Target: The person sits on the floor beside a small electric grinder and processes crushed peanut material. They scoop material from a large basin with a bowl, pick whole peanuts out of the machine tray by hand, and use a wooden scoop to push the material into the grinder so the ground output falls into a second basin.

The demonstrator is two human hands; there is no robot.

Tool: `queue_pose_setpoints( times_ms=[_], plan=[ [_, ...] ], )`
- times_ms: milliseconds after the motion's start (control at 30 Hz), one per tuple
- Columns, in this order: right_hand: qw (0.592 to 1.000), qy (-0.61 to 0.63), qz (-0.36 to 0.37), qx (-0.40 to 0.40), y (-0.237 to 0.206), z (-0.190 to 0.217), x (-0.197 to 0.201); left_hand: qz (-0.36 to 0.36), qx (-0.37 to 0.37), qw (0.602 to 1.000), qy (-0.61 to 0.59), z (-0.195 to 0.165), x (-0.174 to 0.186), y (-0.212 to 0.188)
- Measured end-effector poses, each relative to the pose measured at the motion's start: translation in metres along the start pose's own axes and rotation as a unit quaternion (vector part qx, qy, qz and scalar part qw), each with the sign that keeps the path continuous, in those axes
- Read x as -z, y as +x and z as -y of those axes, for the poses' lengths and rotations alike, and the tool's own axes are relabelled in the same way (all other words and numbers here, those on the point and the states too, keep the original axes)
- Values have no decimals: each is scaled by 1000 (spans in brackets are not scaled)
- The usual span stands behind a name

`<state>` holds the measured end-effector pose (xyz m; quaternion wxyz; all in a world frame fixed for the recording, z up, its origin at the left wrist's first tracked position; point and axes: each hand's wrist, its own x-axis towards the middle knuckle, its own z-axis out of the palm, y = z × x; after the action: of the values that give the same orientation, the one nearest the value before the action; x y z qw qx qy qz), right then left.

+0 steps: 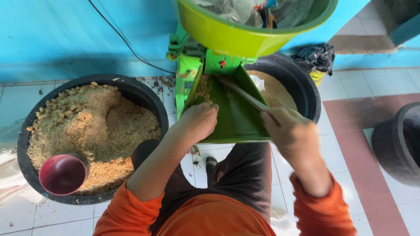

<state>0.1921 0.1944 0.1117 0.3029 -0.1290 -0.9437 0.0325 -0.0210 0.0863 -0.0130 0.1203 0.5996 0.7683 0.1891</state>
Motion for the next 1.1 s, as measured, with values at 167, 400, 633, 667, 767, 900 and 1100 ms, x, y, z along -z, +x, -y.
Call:
queue_pose_setpoints(
  times_ms=[167,400,633,667,767,900,1100],
  plan=[
    [970,93,-1,-226,-35,-16,53,-188,22,981,-43,-2,11,1],
    [900,245,38,-358,-55,-54,15,-411,37,911,-2,-5,25,-2],
    [899,262,41,-348,-67,-68,2,-419,37,903,-87,-1,32,-5],
    [919,236,34,-314,-68,-69,6,-397,41,913,-83,-1,32,-8],
    [938,248,-1,-241,-72,-83,24,-364,31,928,-78,-10,30,-23],
    [914,340,-27,-219,-70,-117,9,-401,-2,916,-33,-25,28,-42],
    [914,374,64,-146,-29,-167,-78,-472,-18,880,-41,-27,28,-94]
  ],
)
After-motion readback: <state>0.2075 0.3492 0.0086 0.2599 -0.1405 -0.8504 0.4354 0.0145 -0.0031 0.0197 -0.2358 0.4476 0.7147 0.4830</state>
